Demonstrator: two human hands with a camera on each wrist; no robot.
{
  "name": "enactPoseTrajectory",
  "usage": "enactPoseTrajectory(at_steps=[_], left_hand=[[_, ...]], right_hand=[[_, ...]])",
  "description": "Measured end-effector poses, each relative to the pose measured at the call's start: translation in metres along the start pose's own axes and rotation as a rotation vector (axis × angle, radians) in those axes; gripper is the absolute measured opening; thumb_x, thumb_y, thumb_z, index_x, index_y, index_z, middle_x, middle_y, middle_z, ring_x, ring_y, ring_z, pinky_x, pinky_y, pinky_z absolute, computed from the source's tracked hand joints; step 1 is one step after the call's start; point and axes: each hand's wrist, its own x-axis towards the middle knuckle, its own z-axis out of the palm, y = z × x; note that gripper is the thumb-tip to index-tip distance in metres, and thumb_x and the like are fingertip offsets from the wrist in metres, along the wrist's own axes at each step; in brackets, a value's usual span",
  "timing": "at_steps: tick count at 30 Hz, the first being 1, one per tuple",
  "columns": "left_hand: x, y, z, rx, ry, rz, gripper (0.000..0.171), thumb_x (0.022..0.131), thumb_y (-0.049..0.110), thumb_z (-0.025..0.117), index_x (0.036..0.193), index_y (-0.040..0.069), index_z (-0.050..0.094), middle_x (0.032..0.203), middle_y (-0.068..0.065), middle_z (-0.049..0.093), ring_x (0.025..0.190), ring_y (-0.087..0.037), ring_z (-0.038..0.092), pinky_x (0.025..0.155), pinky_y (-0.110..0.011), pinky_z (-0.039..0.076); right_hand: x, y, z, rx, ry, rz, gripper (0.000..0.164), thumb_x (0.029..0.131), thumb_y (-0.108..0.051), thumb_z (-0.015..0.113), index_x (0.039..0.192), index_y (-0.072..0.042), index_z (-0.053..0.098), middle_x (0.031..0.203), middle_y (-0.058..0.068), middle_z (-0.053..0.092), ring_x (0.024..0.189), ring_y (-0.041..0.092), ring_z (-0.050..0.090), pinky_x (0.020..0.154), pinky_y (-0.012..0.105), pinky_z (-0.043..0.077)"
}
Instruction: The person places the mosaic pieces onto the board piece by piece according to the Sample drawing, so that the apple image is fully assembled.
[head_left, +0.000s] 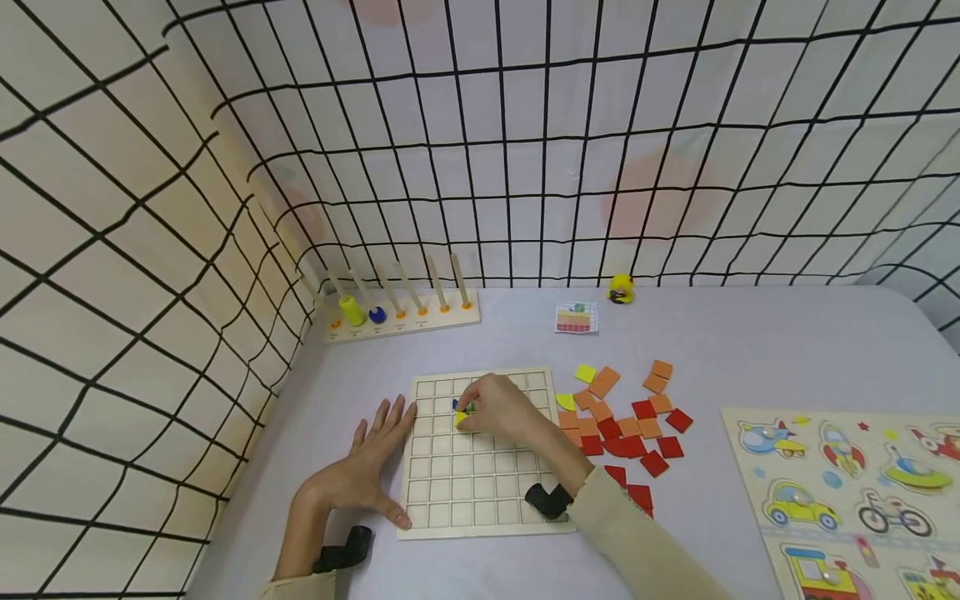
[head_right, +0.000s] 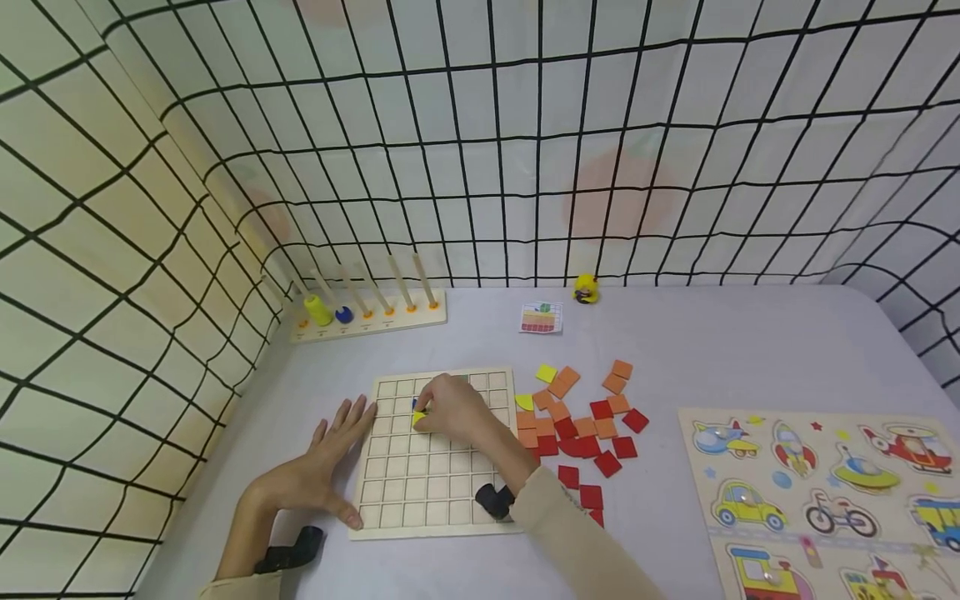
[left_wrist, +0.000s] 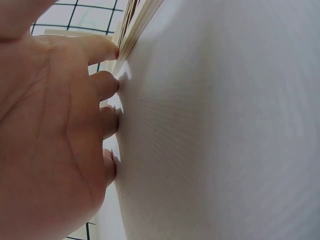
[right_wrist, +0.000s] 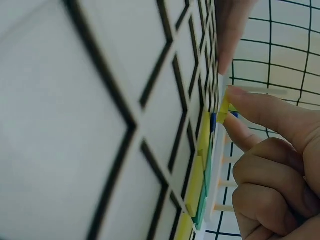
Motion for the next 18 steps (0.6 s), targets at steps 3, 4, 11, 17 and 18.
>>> enactPoseTrajectory(at_steps=[3,4,11,17,18], left_hand=[[0.0,-0.0005,0.0,0.006,0.0,-0.008,0.153,0.053,0.035,0.102,0.166,0.007,0.003,0.172,-0.02,-0.016,0.157,-0.046,-0.023,0.122,-0.072,-0.016],[-0.0001,-0.0006,0.0,0.006,0.001,-0.01,0.153,0.053,0.036,0.102,0.167,0.007,0.004,0.172,-0.02,-0.016,0.157,-0.045,-0.023,0.122,-0.072,-0.016],[-0.0003,-0.0018,-0.0001,-0.002,0.003,-0.011,0.153,0.053,0.035,0.102,0.167,0.007,0.004,0.172,-0.02,-0.015,0.157,-0.045,-0.023,0.122,-0.072,-0.016],[0.0005,-0.0023,0.0006,0.003,0.003,-0.004,0.153,0.053,0.036,0.102,0.167,0.007,0.004,0.172,-0.02,-0.016,0.157,-0.045,-0.023,0.122,-0.073,-0.016],[0.0007,-0.0023,0.0007,0.004,0.003,-0.004,0.153,0.053,0.036,0.102,0.167,0.007,0.004,0.172,-0.02,-0.016,0.157,-0.045,-0.023,0.122,-0.073,-0.016]], right_hand=[[0.0,0.0009,0.0015,-0.011,0.002,-0.001,0.017,0.083,-0.011,0.086,0.099,-0.005,0.08,0.065,-0.004,0.054,0.055,0.009,0.038,0.053,0.02,0.029],[-0.0003,0.0013,0.0014,-0.01,0.002,-0.002,0.018,0.083,-0.01,0.086,0.099,-0.005,0.08,0.062,-0.003,0.05,0.054,0.009,0.037,0.052,0.021,0.027],[-0.0027,0.0037,0.0005,-0.019,0.016,-0.009,0.015,0.081,-0.009,0.087,0.095,-0.01,0.081,0.079,0.001,0.062,0.058,0.01,0.043,0.054,0.021,0.031],[-0.0026,0.0032,0.0012,-0.032,0.026,-0.004,0.012,0.082,-0.009,0.087,0.092,-0.011,0.082,0.091,0.003,0.069,0.064,0.012,0.046,0.056,0.022,0.034],[-0.0025,0.0032,0.001,-0.039,0.03,-0.001,0.013,0.082,-0.009,0.087,0.093,-0.012,0.082,0.089,0.002,0.069,0.064,0.012,0.046,0.057,0.022,0.034]])
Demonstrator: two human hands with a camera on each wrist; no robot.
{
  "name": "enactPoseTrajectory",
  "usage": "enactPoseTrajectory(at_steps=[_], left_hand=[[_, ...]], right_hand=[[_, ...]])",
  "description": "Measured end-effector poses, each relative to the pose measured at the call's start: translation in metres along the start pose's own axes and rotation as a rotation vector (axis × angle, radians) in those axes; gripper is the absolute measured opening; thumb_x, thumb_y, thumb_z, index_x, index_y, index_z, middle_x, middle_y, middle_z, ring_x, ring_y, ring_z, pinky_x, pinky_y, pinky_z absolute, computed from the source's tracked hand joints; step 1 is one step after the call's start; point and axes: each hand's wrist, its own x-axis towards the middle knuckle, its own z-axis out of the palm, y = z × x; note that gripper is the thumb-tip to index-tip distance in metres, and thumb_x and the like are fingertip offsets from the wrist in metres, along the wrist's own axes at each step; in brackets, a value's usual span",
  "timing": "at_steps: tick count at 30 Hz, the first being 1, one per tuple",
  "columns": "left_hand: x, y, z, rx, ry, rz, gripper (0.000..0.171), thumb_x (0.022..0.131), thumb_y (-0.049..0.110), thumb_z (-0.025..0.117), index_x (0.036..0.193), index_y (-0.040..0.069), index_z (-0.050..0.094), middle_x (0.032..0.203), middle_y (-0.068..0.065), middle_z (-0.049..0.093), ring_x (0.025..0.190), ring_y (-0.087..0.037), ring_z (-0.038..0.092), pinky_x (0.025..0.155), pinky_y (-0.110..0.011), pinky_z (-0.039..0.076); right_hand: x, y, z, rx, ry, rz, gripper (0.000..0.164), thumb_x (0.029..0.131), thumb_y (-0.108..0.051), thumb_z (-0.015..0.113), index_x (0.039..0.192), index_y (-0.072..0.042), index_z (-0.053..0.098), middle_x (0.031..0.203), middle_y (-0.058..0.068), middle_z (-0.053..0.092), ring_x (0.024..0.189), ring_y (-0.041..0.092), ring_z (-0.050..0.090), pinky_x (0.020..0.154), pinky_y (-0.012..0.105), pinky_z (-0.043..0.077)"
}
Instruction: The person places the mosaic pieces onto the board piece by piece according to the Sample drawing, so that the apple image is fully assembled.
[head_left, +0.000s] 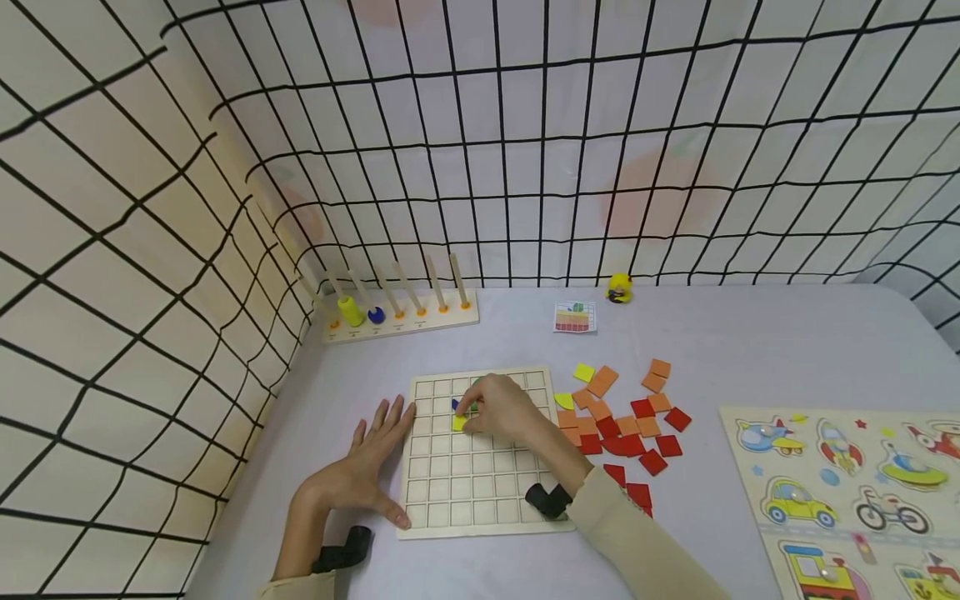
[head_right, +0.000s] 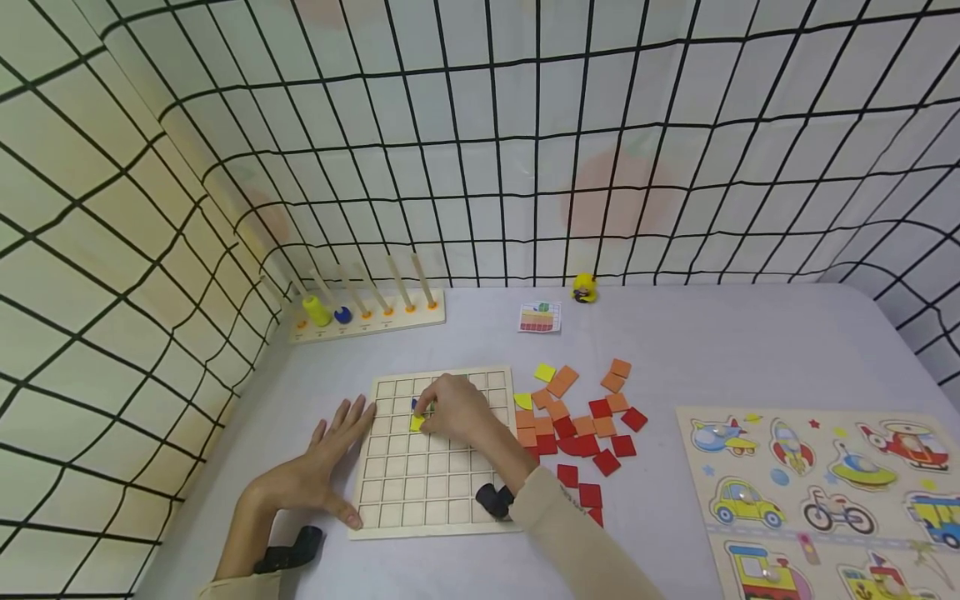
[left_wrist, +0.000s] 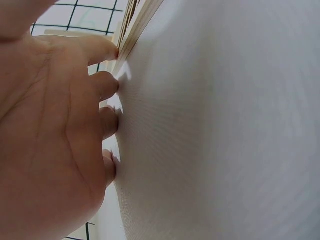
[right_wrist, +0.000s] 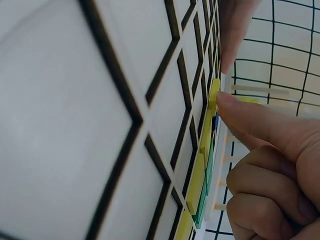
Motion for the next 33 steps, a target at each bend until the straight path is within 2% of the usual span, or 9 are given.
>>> enactPoseTrajectory(at_steps=[4,11,14,16,20,23,30,33], left_hand=[[0.0,0.0,0.0,0.001,0.003,-0.001,0.153,0.052,0.036,0.102,0.167,0.008,0.004,0.173,-0.019,-0.016,0.158,-0.045,-0.023,0.122,-0.073,-0.016],[-0.001,0.0,-0.001,0.002,0.0,0.002,0.153,0.053,0.036,0.102,0.167,0.007,0.004,0.172,-0.02,-0.015,0.157,-0.045,-0.023,0.122,-0.073,-0.016],[-0.001,0.0,-0.001,0.0,0.0,0.002,0.153,0.053,0.035,0.103,0.166,0.007,0.004,0.172,-0.02,-0.015,0.157,-0.045,-0.023,0.121,-0.073,-0.016],[-0.001,0.0,-0.001,-0.003,0.0,0.003,0.153,0.053,0.035,0.103,0.166,0.006,0.004,0.172,-0.021,-0.015,0.157,-0.045,-0.023,0.121,-0.073,-0.016],[0.0,0.002,-0.001,-0.001,-0.001,-0.004,0.153,0.053,0.035,0.103,0.166,0.007,0.004,0.172,-0.02,-0.016,0.157,-0.045,-0.023,0.122,-0.072,-0.016],[0.0,0.002,-0.001,0.006,-0.001,-0.014,0.154,0.052,0.035,0.103,0.167,0.008,0.003,0.172,-0.019,-0.016,0.158,-0.044,-0.023,0.123,-0.071,-0.016],[0.0,0.002,0.0,0.004,-0.004,-0.003,0.154,0.052,0.036,0.102,0.166,0.007,0.003,0.172,-0.02,-0.016,0.158,-0.044,-0.023,0.122,-0.072,-0.016],[0.001,0.002,0.0,0.002,-0.006,-0.004,0.154,0.052,0.037,0.102,0.167,0.008,0.003,0.172,-0.02,-0.016,0.158,-0.044,-0.023,0.122,-0.072,-0.016]], right_hand=[[0.001,0.0,0.0,-0.021,0.004,0.011,0.016,0.081,-0.009,0.088,0.095,-0.013,0.083,0.084,0.002,0.067,0.065,0.012,0.048,0.06,0.024,0.036],[0.002,0.0,0.003,-0.031,0.004,-0.006,0.012,0.081,-0.008,0.087,0.09,-0.013,0.083,0.105,0.005,0.076,0.069,0.014,0.05,0.061,0.025,0.039],[0.001,0.0,0.002,-0.03,-0.001,-0.006,0.012,0.081,-0.01,0.088,0.091,-0.013,0.083,0.103,0.003,0.075,0.07,0.013,0.05,0.061,0.024,0.038],[0.0,0.001,-0.001,-0.017,-0.003,0.0,0.012,0.082,-0.012,0.087,0.094,-0.014,0.083,0.091,0.0,0.071,0.067,0.012,0.047,0.06,0.024,0.036],[-0.007,0.013,-0.019,0.022,0.037,0.013,0.016,0.086,-0.015,0.084,0.102,-0.013,0.082,0.062,-0.005,0.048,0.056,0.011,0.038,0.054,0.022,0.028],[-0.017,0.028,-0.041,0.039,0.088,0.051,0.02,0.088,-0.016,0.082,0.107,-0.009,0.081,0.056,-0.003,0.037,0.051,0.013,0.034,0.049,0.021,0.023],[-0.043,0.072,-0.086,0.035,0.188,0.209,0.031,0.091,-0.02,0.079,0.119,-0.007,0.076,0.06,0.0,0.038,0.049,0.015,0.037,0.044,0.02,0.028],[-0.049,0.085,-0.099,0.02,0.224,0.29,0.037,0.091,-0.022,0.078,0.123,-0.005,0.072,0.066,0.006,0.052,0.058,0.018,0.046,0.048,0.022,0.034]])
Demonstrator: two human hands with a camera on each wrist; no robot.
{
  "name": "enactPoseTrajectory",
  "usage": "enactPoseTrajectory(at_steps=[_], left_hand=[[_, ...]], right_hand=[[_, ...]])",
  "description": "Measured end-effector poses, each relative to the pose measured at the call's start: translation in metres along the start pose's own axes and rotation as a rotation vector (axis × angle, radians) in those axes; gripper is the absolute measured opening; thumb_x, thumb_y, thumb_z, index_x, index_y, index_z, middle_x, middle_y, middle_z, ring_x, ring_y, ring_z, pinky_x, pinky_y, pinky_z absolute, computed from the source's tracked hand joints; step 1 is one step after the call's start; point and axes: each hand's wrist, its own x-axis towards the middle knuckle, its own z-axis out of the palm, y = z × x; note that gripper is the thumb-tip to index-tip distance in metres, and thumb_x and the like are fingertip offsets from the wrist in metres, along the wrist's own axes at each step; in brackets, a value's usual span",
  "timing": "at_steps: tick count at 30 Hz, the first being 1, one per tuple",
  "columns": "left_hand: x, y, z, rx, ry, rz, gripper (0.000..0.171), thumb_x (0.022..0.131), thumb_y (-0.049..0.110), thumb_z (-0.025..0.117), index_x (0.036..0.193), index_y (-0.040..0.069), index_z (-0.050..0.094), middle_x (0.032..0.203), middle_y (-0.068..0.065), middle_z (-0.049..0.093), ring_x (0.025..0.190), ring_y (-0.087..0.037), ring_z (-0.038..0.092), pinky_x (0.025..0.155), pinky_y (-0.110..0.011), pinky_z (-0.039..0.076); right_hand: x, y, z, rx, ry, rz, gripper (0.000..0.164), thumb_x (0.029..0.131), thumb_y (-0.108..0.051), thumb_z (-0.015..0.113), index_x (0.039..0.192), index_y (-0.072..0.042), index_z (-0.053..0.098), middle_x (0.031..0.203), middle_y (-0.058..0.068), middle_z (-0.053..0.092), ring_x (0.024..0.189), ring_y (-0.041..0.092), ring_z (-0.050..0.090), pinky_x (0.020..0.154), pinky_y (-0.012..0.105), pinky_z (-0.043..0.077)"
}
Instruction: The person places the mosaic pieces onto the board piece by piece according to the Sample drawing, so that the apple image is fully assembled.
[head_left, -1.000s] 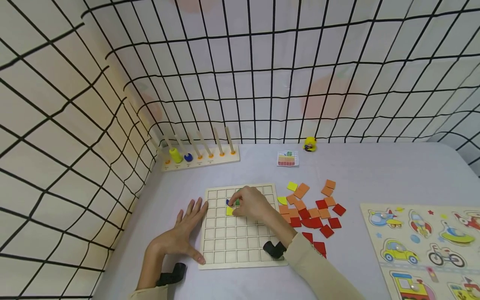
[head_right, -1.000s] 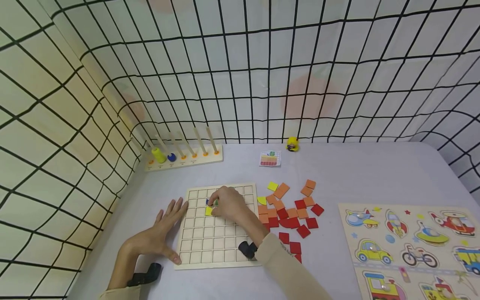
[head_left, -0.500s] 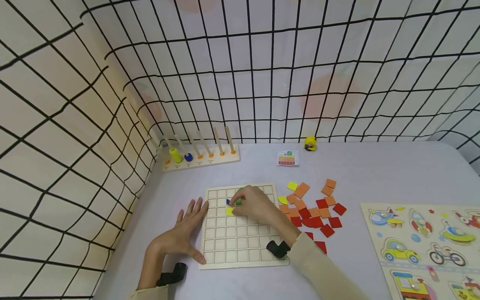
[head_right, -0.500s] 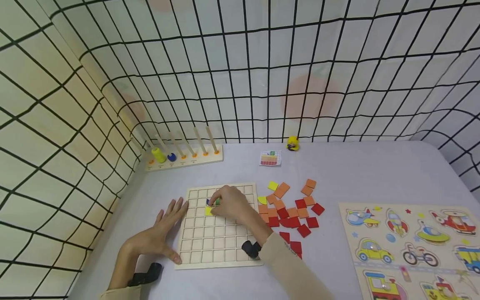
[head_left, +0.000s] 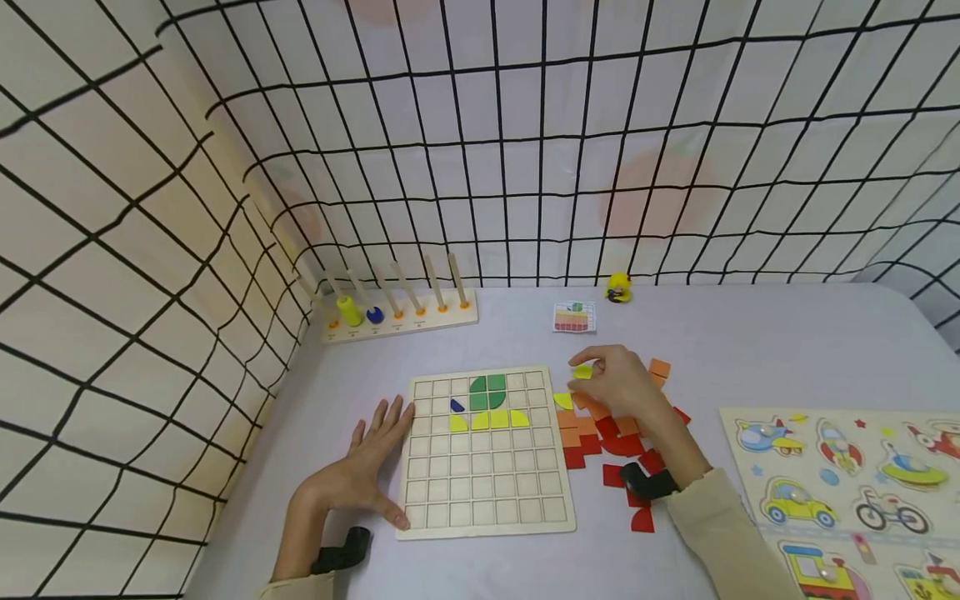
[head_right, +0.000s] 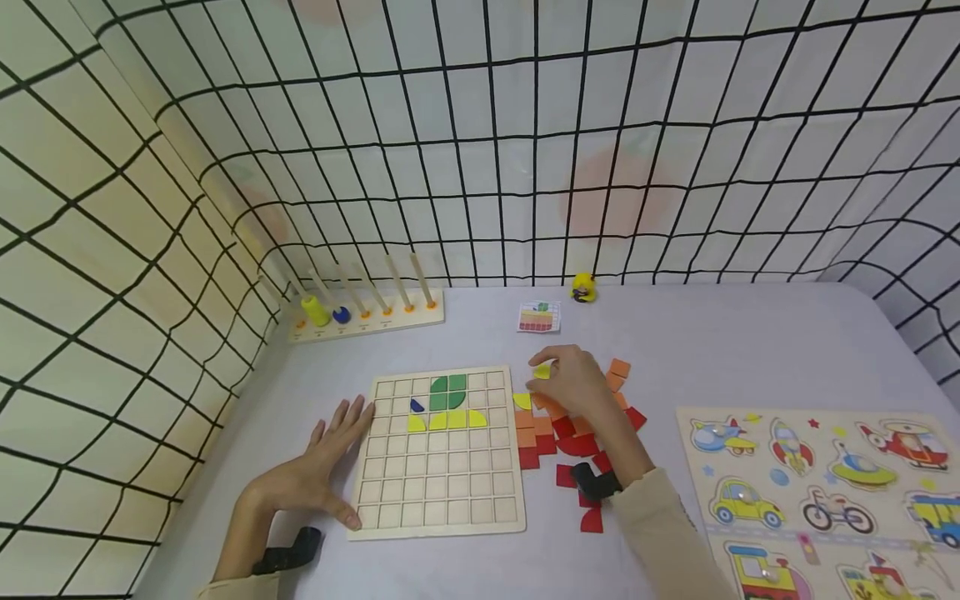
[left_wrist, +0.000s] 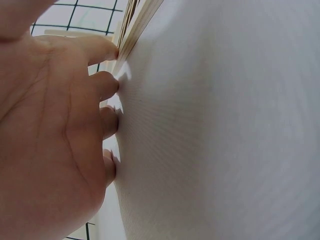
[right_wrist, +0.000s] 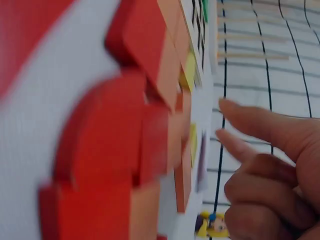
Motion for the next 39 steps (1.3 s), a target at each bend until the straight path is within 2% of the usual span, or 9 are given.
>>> enactPoseTrajectory(at_steps=[3,5,8,14,20,25,28,34,39], left_hand=[[0.0,0.0,0.0,-0.008,0.0,-0.004,0.155,0.052,0.037,0.102,0.167,0.008,0.003,0.172,-0.02,-0.016,0.158,-0.044,-0.023,0.122,-0.071,-0.016],[0.0,0.0,0.0,-0.01,0.0,-0.009,0.155,0.051,0.036,0.103,0.167,0.008,0.004,0.172,-0.019,-0.016,0.158,-0.044,-0.023,0.123,-0.071,-0.016],[0.0,0.0,0.0,-0.015,0.002,-0.008,0.155,0.051,0.036,0.103,0.167,0.008,0.004,0.172,-0.02,-0.016,0.157,-0.045,-0.023,0.122,-0.072,-0.017],[-0.001,0.001,-0.001,-0.024,0.014,-0.003,0.154,0.051,0.033,0.103,0.167,0.008,0.005,0.172,-0.02,-0.015,0.158,-0.044,-0.024,0.122,-0.071,-0.017],[-0.001,-0.001,0.0,-0.02,0.011,-0.004,0.154,0.051,0.035,0.103,0.167,0.008,0.005,0.173,-0.019,-0.015,0.158,-0.044,-0.023,0.122,-0.072,-0.016],[-0.001,-0.001,0.0,-0.022,0.013,-0.003,0.154,0.051,0.035,0.103,0.167,0.008,0.005,0.173,-0.019,-0.015,0.158,-0.043,-0.023,0.123,-0.071,-0.016],[-0.003,0.001,0.0,-0.024,0.014,-0.005,0.154,0.051,0.033,0.103,0.166,0.006,0.005,0.172,-0.02,-0.015,0.158,-0.045,-0.023,0.122,-0.072,-0.017],[-0.004,0.003,0.0,-0.014,0.011,-0.02,0.153,0.052,0.034,0.102,0.166,0.006,0.004,0.172,-0.02,-0.016,0.157,-0.044,-0.023,0.122,-0.072,-0.016],[-0.001,0.002,-0.001,-0.012,0.009,-0.001,0.153,0.053,0.035,0.102,0.166,0.005,0.004,0.172,-0.02,-0.016,0.157,-0.045,-0.023,0.122,-0.073,-0.016]], right_hand=[[0.001,0.006,-0.007,-0.039,0.031,0.104,0.042,0.09,-0.027,0.077,0.124,-0.004,0.069,0.091,0.015,0.066,0.081,0.024,0.056,0.058,0.026,0.043],[0.002,0.008,-0.008,-0.06,0.037,0.16,0.043,0.089,-0.03,0.077,0.122,-0.003,0.069,0.11,0.02,0.066,0.095,0.028,0.055,0.065,0.029,0.048],[0.004,0.01,-0.006,-0.066,0.028,0.191,0.041,0.089,-0.03,0.076,0.119,-0.003,0.069,0.115,0.021,0.066,0.103,0.03,0.055,0.07,0.03,0.05],[0.007,0.007,0.0,-0.024,-0.018,0.169,0.035,0.09,-0.023,0.075,0.119,-0.004,0.068,0.085,0.012,0.068,0.075,0.022,0.059,0.057,0.025,0.045],[0.008,0.005,0.002,-0.003,-0.049,0.166,0.035,0.092,-0.02,0.075,0.121,-0.002,0.067,0.077,0.009,0.06,0.06,0.017,0.052,0.051,0.022,0.043],[0.006,0.002,0.0,0.016,-0.077,0.084,0.033,0.092,-0.018,0.075,0.12,0.0,0.069,0.064,0.004,0.051,0.052,0.016,0.044,0.048,0.021,0.037],[0.003,-0.008,0.009,0.041,-0.103,0.01,0.031,0.091,-0.018,0.078,0.117,-0.003,0.073,0.059,0.001,0.042,0.049,0.016,0.039,0.046,0.021,0.031],[-0.004,-0.05,0.055,0.022,-0.179,-0.136,0.025,0.084,-0.016,0.086,0.106,-0.008,0.078,0.058,-0.003,0.032,0.053,0.013,0.031,0.05,0.022,0.022],[-0.003,-0.084,0.093,-0.021,-0.217,-0.278,0.02,0.083,-0.011,0.086,0.1,-0.003,0.078,0.058,-0.005,0.039,0.051,0.009,0.028,0.05,0.02,0.021]])
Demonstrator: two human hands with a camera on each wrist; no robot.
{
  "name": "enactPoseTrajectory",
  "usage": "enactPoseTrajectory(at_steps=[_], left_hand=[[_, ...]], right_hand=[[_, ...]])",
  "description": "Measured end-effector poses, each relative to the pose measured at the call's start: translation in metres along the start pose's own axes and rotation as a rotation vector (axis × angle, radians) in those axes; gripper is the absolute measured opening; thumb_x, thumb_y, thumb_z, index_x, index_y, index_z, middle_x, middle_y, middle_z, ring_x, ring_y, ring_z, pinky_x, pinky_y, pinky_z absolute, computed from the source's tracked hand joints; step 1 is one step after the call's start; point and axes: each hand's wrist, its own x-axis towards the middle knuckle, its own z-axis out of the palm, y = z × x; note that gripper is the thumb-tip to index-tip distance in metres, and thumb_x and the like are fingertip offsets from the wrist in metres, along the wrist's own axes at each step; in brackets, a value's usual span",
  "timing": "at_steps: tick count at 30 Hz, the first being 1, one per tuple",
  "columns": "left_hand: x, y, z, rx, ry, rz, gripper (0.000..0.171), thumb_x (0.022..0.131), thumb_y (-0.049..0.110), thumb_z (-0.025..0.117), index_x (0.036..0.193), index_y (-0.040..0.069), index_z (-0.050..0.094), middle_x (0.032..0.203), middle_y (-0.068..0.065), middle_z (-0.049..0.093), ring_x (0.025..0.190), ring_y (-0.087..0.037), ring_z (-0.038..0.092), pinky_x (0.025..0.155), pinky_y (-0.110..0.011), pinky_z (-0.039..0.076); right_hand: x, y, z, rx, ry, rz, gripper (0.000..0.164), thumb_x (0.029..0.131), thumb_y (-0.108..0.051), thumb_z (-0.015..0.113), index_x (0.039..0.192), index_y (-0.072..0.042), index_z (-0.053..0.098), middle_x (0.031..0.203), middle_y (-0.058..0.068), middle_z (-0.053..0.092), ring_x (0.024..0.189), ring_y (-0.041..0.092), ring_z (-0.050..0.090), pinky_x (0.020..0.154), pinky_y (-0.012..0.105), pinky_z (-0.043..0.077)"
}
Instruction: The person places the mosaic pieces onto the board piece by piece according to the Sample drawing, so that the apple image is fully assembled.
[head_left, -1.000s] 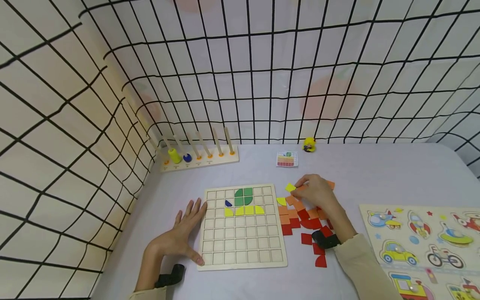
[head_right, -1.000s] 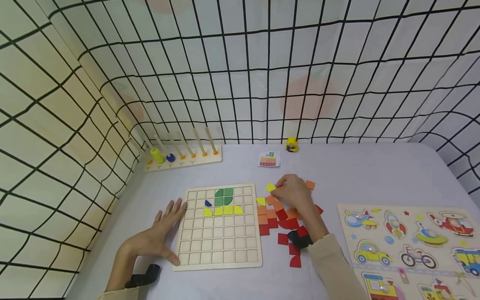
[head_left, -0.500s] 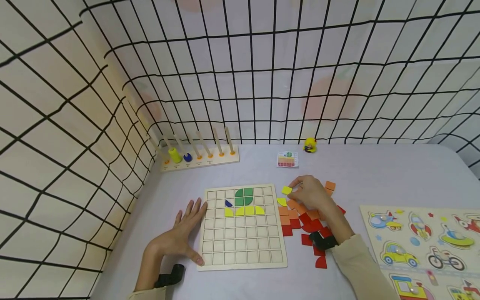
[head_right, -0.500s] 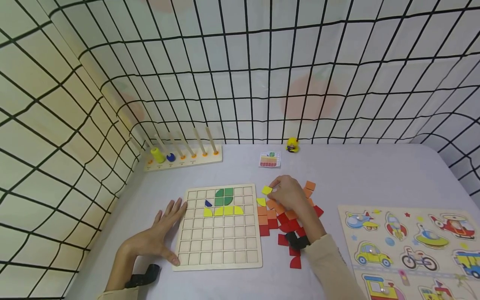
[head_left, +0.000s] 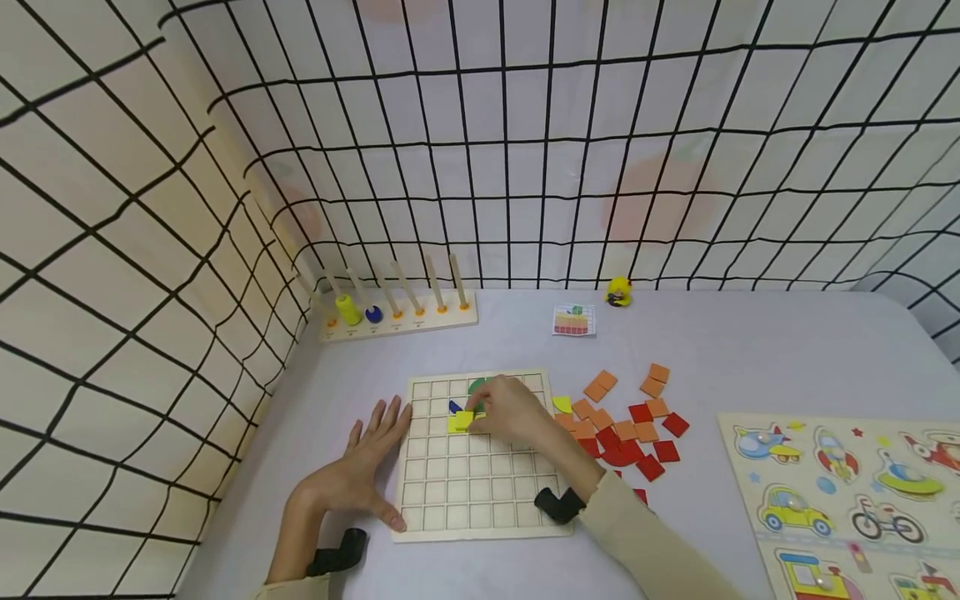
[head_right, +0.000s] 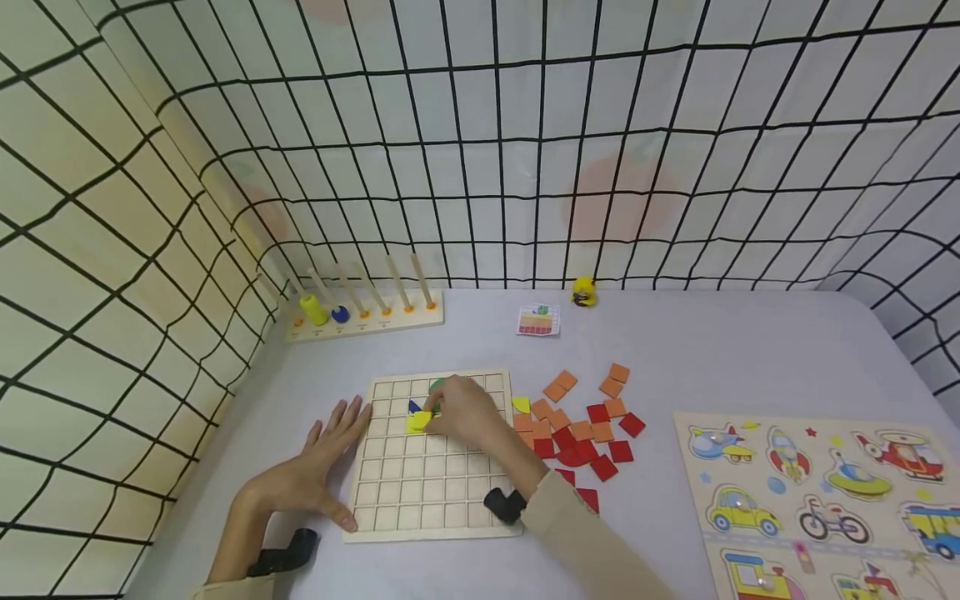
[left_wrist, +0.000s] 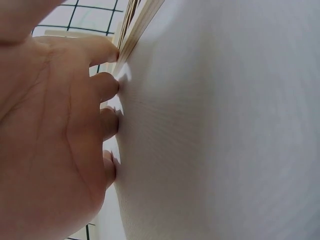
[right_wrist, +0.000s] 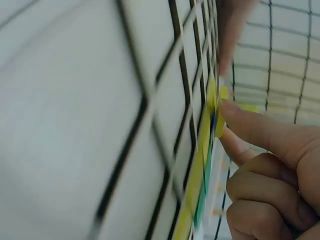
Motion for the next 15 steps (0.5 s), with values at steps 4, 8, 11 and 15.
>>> enactPoseTrajectory(at_steps=[4,8,11,15], left_hand=[[0.001,-0.002,0.0,0.004,-0.002,0.015,0.153,0.054,0.035,0.102,0.166,0.004,0.002,0.172,-0.021,-0.016,0.157,-0.046,-0.024,0.121,-0.074,-0.016],[0.001,-0.002,0.0,0.002,-0.001,0.005,0.154,0.053,0.036,0.102,0.166,0.004,0.001,0.172,-0.021,-0.016,0.157,-0.045,-0.024,0.121,-0.074,-0.016],[0.001,-0.002,0.0,0.001,-0.002,-0.007,0.155,0.053,0.036,0.102,0.166,0.005,0.001,0.172,-0.02,-0.015,0.157,-0.045,-0.024,0.122,-0.073,-0.016],[0.002,-0.003,0.0,0.006,-0.005,-0.011,0.156,0.053,0.036,0.103,0.166,0.004,0.0,0.173,-0.02,-0.015,0.158,-0.044,-0.023,0.122,-0.073,-0.015]], right_hand=[[0.01,-0.013,0.018,-0.016,-0.012,-0.037,0.019,0.083,-0.01,0.086,0.099,-0.004,0.078,0.068,-0.004,0.052,0.056,0.008,0.036,0.051,0.019,0.027],[0.014,-0.019,0.025,-0.049,-0.012,-0.051,0.02,0.082,-0.01,0.086,0.099,-0.006,0.078,0.073,-0.004,0.057,0.062,0.008,0.043,0.054,0.019,0.032],[0.015,-0.02,0.026,-0.053,-0.014,-0.045,0.022,0.081,-0.01,0.087,0.101,-0.007,0.078,0.069,-0.005,0.055,0.062,0.009,0.044,0.053,0.02,0.032],[0.016,-0.018,0.026,-0.03,-0.025,-0.032,0.021,0.081,-0.01,0.087,0.101,-0.012,0.08,0.076,-0.004,0.062,0.067,0.009,0.048,0.056,0.02,0.035]])
